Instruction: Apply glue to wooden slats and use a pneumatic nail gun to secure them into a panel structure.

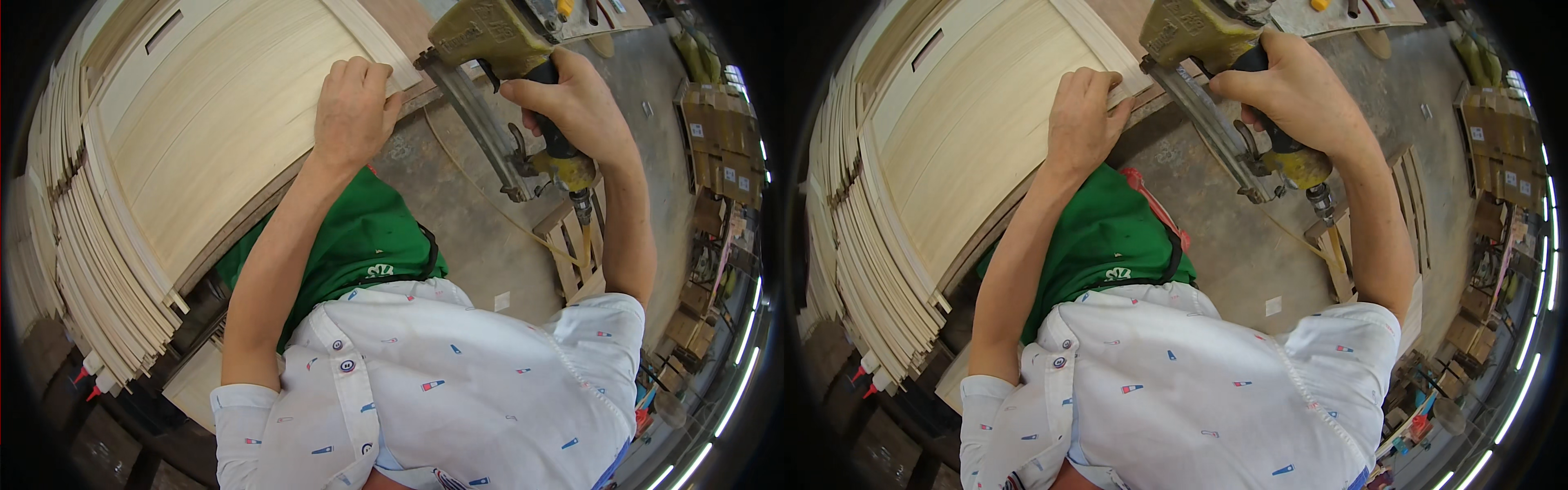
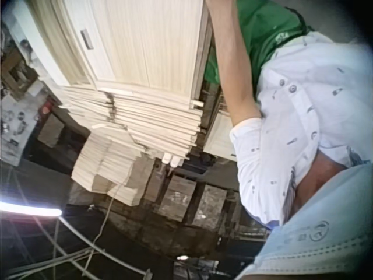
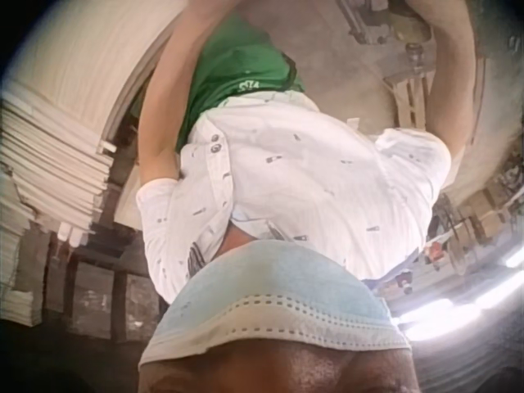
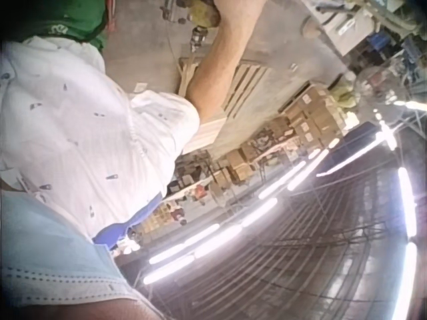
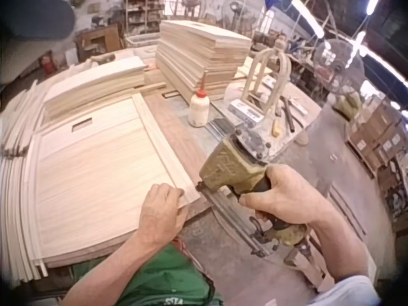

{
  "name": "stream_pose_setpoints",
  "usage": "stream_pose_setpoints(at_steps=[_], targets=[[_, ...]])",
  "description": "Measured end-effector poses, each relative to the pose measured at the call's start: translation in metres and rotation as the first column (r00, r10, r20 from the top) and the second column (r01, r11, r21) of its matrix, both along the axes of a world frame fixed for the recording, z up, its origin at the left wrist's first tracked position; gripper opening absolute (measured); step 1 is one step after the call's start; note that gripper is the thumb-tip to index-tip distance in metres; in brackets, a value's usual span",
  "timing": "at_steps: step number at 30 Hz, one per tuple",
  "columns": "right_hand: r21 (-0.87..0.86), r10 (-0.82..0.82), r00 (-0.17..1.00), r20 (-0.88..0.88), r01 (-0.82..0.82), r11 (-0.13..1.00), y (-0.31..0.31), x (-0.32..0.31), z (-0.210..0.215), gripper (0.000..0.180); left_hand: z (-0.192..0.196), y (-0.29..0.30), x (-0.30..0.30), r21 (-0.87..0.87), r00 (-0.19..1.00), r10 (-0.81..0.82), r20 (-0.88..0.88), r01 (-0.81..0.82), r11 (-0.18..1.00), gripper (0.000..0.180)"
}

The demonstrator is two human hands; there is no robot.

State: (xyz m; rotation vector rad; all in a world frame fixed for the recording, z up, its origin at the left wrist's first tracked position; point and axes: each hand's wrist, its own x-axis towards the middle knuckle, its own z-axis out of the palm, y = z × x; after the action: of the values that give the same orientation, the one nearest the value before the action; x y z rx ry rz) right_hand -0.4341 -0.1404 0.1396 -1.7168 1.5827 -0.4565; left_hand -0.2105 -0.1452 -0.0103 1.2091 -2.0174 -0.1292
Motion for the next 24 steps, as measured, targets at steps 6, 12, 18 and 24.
stream_pose_setpoints(at_steps=[6,12,18,24], targets=[[0.013,0.011,1.000,0.029,-0.012,1.000,0.003,0.012,0.004,0.031,-0.002,-0.001,-0.002,0.006,0.999,-0.005,-0.042,0.006,1.000,0.030],[0.042,0.049,0.998,-0.036,-0.048,0.998,-0.001,0.019,0.003,0.030,-0.003,-0.001,-0.003,0.032,0.999,0.019,-0.041,-0.018,0.999,0.030],[0.072,0.081,0.993,-0.086,-0.074,0.995,-0.001,0.022,0.004,0.027,-0.002,-0.001,-0.002,0.035,0.997,0.016,-0.075,-0.014,0.999,0.031],[0.069,0.090,0.988,-0.126,-0.082,0.994,0.000,0.025,0.006,0.028,-0.004,-0.001,-0.003,0.049,0.997,0.011,-0.079,-0.008,0.999,0.032]])
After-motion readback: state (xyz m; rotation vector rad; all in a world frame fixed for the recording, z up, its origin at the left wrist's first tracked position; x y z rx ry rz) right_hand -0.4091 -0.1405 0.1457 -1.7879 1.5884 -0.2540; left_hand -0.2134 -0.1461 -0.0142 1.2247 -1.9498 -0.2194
